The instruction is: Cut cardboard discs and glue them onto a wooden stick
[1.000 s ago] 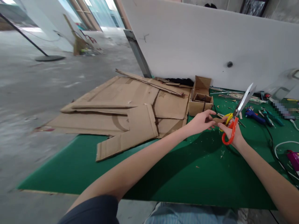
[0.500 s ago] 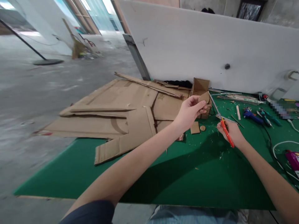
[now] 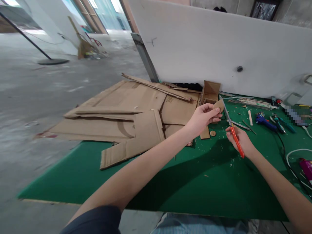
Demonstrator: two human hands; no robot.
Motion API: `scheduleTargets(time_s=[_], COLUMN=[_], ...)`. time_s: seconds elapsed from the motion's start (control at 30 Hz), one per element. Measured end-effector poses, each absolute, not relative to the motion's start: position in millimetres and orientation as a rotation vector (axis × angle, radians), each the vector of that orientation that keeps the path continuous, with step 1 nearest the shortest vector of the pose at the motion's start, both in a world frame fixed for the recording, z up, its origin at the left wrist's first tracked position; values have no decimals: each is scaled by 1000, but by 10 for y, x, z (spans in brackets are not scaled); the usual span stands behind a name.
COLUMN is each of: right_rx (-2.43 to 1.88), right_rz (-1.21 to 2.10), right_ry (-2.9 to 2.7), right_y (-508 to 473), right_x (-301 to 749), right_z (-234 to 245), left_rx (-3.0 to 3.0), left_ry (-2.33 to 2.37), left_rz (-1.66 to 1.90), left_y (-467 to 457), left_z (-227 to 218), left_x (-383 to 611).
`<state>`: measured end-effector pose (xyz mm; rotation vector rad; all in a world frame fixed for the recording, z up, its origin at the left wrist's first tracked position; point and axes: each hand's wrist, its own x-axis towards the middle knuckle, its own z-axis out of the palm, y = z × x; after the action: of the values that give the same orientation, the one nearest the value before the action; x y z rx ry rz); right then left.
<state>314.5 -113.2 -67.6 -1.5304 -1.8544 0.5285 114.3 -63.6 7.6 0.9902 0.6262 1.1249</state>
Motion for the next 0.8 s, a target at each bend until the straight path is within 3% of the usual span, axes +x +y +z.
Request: scheduleTargets(time_s=[0.57, 0.8], right_rx=[-1727, -1750], right_rz=[49, 160], right_ry=[-2090, -2008], right_y=[-1197, -1217], right_x=[3115, 3011], right_z=[-520, -484], left_rx=[1191, 1178], left_ry=[758, 773], left_rz=[1189, 1198], left_y=[-712, -703], left_z=[113, 175], left_x=[1148, 1119])
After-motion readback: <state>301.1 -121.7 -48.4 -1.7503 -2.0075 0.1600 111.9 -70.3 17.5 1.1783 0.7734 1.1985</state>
